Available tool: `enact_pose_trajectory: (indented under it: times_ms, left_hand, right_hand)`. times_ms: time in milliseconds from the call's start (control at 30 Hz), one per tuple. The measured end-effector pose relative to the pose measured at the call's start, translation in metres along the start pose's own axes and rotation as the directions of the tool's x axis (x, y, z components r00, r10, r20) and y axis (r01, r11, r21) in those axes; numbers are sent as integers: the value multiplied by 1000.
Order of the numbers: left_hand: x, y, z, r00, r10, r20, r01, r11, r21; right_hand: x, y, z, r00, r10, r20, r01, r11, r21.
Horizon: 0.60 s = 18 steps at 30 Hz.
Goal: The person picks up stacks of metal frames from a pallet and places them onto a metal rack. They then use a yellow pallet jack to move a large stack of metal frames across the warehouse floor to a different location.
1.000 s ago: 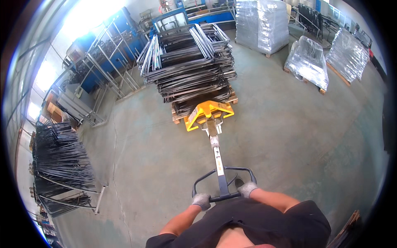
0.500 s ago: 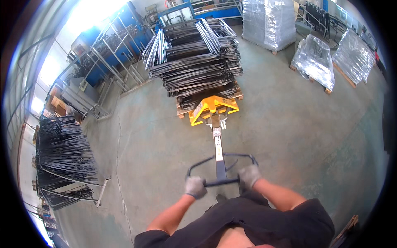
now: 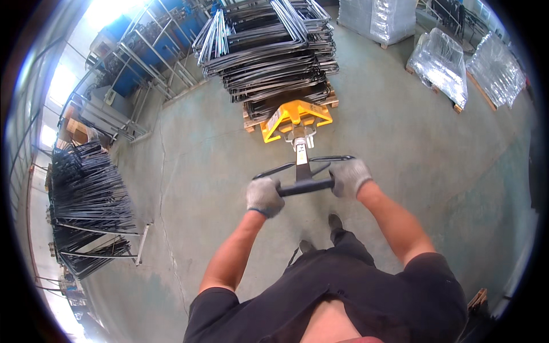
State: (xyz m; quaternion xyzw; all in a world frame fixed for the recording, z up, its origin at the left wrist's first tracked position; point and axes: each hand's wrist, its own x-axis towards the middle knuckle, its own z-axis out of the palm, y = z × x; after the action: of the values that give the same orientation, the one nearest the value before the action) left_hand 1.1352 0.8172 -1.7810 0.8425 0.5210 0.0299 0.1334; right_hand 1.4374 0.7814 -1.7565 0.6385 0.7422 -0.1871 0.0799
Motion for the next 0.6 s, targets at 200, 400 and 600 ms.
enact_pose_trajectory:
  times_ms: [200,400,600]
  left_hand:
    - [-133,12,152,717,-86,692,18,994,104]
    - [-99,-2,94,738,-36,674,35,999,16]
    - [23,5,-46,991,-79,105,72,995,65]
  right_hand:
    - [-92,-27,205,910,-69,409,74,997,3]
    - [-47,-7,134,777,-230,585,236,969,67]
    - [18,-1,-41,998,-27,51,30,998,-54]
